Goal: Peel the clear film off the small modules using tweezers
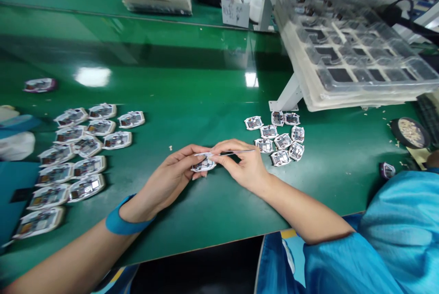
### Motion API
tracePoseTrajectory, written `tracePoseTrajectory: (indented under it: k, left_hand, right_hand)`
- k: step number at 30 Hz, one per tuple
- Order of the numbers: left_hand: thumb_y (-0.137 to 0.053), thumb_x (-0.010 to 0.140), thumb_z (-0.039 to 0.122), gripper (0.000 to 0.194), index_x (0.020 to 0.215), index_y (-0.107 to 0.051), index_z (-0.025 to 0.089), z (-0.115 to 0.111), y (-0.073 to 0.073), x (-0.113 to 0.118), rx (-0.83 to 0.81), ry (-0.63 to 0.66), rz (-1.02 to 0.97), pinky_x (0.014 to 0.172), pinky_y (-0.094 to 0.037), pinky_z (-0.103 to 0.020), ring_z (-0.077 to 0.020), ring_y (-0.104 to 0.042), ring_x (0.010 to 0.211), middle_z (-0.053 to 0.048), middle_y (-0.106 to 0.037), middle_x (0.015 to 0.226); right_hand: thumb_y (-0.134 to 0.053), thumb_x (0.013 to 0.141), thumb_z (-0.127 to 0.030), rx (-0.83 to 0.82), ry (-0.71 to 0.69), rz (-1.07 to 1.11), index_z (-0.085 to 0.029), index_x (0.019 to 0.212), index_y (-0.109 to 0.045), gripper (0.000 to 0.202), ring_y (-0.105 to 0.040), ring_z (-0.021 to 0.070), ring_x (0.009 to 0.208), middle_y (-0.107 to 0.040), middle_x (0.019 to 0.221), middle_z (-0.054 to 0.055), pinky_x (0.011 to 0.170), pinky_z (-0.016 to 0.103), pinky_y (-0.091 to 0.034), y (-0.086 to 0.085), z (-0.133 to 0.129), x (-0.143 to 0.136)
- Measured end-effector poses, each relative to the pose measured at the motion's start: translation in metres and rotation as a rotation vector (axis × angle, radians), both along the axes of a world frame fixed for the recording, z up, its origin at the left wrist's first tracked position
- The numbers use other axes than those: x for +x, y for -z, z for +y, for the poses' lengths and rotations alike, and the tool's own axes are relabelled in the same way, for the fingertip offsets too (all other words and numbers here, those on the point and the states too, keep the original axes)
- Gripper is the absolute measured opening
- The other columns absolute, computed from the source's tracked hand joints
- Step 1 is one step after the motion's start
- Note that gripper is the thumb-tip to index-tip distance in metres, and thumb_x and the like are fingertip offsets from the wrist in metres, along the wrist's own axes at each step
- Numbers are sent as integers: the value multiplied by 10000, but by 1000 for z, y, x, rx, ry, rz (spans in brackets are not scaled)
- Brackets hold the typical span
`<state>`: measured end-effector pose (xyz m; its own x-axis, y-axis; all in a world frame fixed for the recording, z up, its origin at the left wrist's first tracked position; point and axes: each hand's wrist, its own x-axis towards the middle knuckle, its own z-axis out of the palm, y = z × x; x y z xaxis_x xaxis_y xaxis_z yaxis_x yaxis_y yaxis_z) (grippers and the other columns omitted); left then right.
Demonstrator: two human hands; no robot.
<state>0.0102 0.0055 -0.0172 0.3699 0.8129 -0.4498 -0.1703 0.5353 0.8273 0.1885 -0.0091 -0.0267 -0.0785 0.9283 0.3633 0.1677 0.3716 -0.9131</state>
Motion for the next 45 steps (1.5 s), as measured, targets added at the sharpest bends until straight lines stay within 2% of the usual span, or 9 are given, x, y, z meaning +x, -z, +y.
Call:
tracePoseTrajectory:
  k: [8, 14, 17, 21, 27, 32, 36, 39, 45]
  left_hand:
    - [-844, 663, 231, 494, 1093, -604, 188, 1, 2, -4, 180, 134, 119, 792, -490, -262, -149, -620, 867, -17, -687, 960]
    - [-785, 715, 382, 405, 1012, -583, 195, 21, 6, -5, 408, 135, 343, 787, -502, -336, -210, -648, 848, -50, -698, 932]
    - [-716, 778, 452, 380, 1051, -628, 204, 46, 7, -3, 636, 146, 605, 811, -483, -374, -248, -635, 900, -84, -694, 1033]
    - [-660, 822, 444, 339, 1049, -692, 194, 98, 15, 7, 1010, 96, 934, 1007, -381, -458, -337, -573, 1125, -129, -685, 1127]
    - [-627, 848, 427, 430, 1168, -677, 145, 155, 24, 31, 912, -2, 1210, 988, -363, -527, -429, -481, 1223, -201, -640, 1246]
    - [-581, 899, 412, 494, 1288, -608, 109, 140, 18, 59, 1044, -51, 1228, 1031, -301, -564, -436, -386, 1302, -234, -553, 1377]
    - [-625, 874, 519, 471, 1204, -668, 186, 107, 17, 80, 1183, 262, 998, 1086, -273, -530, -365, -399, 1308, -147, -602, 1342]
    - [-708, 820, 508, 492, 1198, -684, 195, 91, 20, 89, 1168, 365, 920, 1099, -254, -561, -384, -337, 1355, -151, -555, 1408]
    - [-767, 765, 322, 279, 1021, -718, 223, 78, 15, 84, 1049, 214, 754, 1096, -299, -531, -340, -434, 1289, -117, -649, 1267]
  right_hand:
    - [-660, 897, -170, 324, 46, -221, -210, 903, -693, 51, -745, 175, 832, -787, 864, 44, 766, 337, -586, -3, -2, 0]
    - [-637, 923, -213, 543, -23, -324, -214, 909, -672, 38, -746, 131, 846, -795, 905, 34, 857, 308, -559, -10, -10, -4]
    - [-625, 927, -194, 588, -70, -403, -202, 901, -674, 56, -725, 115, 831, -788, 900, 27, 853, 283, -533, -10, -13, -4]
    - [-572, 963, -209, 594, -110, -504, -211, 922, -681, 117, -695, 97, 849, -769, 935, 22, 818, 267, -494, -6, -13, -1]
    - [-528, 962, -137, 667, -107, -562, -200, 974, -685, 169, -682, 96, 891, -764, 985, 27, 807, 270, -474, -6, -11, 6]
    - [-520, 968, -151, 648, -110, -589, -221, 993, -691, 186, -672, 101, 892, -756, 998, 13, 822, 276, -483, -7, -12, 7]
    - [-583, 950, -190, 637, -94, -588, -234, 978, -703, 130, -679, 112, 903, -764, 1005, 12, 865, 290, -480, -7, -12, 8]
    - [-600, 944, -200, 618, -70, -563, -246, 962, -709, 120, -691, 124, 921, -773, 1007, 12, 871, 312, -478, -9, -12, 9]
    - [-652, 913, -270, 509, 98, -312, -242, 898, -703, 60, -704, 170, 900, -776, 934, 31, 872, 368, -511, -19, -9, 11]
